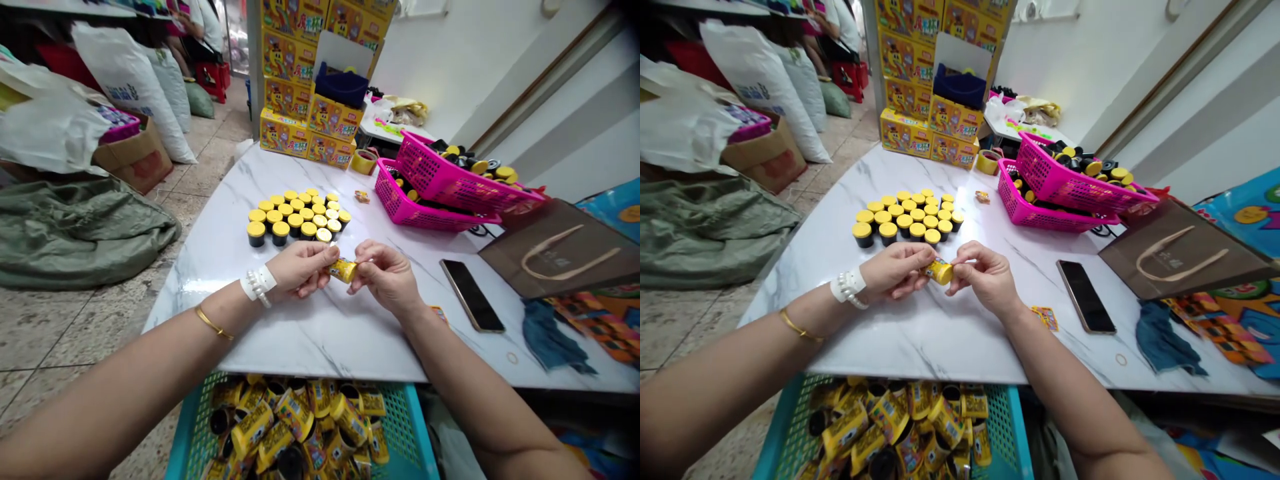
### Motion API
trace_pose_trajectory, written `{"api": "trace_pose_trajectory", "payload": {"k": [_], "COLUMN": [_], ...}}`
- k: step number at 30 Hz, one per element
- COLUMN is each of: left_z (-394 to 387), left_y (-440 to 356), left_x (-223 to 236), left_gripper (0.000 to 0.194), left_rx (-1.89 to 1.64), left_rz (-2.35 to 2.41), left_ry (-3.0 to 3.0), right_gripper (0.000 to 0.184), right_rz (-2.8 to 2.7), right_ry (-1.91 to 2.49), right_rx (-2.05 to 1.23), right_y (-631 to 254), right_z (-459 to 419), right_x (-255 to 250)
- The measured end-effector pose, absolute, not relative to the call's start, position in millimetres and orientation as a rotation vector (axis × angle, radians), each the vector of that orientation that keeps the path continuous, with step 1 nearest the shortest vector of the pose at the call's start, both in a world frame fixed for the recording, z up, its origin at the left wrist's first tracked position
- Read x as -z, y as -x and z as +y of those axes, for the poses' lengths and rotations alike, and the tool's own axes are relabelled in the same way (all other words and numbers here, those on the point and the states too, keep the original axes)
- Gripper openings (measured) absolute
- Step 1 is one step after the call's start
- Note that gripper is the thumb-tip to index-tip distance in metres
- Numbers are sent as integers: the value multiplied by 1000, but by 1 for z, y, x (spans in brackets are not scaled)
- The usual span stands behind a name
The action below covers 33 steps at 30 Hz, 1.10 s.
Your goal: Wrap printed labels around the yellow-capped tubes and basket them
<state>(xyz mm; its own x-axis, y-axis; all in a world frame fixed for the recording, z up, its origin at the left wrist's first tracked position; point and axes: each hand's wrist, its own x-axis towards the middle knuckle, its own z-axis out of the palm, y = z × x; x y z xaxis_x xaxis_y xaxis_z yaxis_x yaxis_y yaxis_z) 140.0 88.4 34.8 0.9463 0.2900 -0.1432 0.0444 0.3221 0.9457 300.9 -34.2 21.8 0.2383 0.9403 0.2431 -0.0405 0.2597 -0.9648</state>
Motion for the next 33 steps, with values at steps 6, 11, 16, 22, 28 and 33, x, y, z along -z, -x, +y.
{"api": "trace_pose_trajectory", "payload": {"k": [6, 11, 16, 22, 28, 33], "left_z": [86, 87, 87, 84, 86, 88], "left_y": [-140, -140, -140, -138, -135, -132], "left_x": [-34, -34, -36, -40, -40, -46], "left_gripper": [55, 45, 46, 59, 47, 53], "left_rx": [-76, -136, -97, 31, 87, 275], "left_rz": [337, 282, 278, 484, 376, 379], "left_ry": [-1243, -1219, -1206, -1381, -1298, -1378], "right_gripper": [18, 28, 22, 22, 19, 10], "right_rz": [-1300, -1300, -1311, -1353, -1393, -1347], "right_ry": [966, 949, 929, 1031, 1001, 1041], "right_rx": [-838, -922, -893, -854, -734, -811], "right_y": [-294, -294, -292, -291, -289, -281], "right_z": [-37, -39, -41, -42, -41, -47], "right_x": [-25, -27, -27, -29, -33, -41]}}
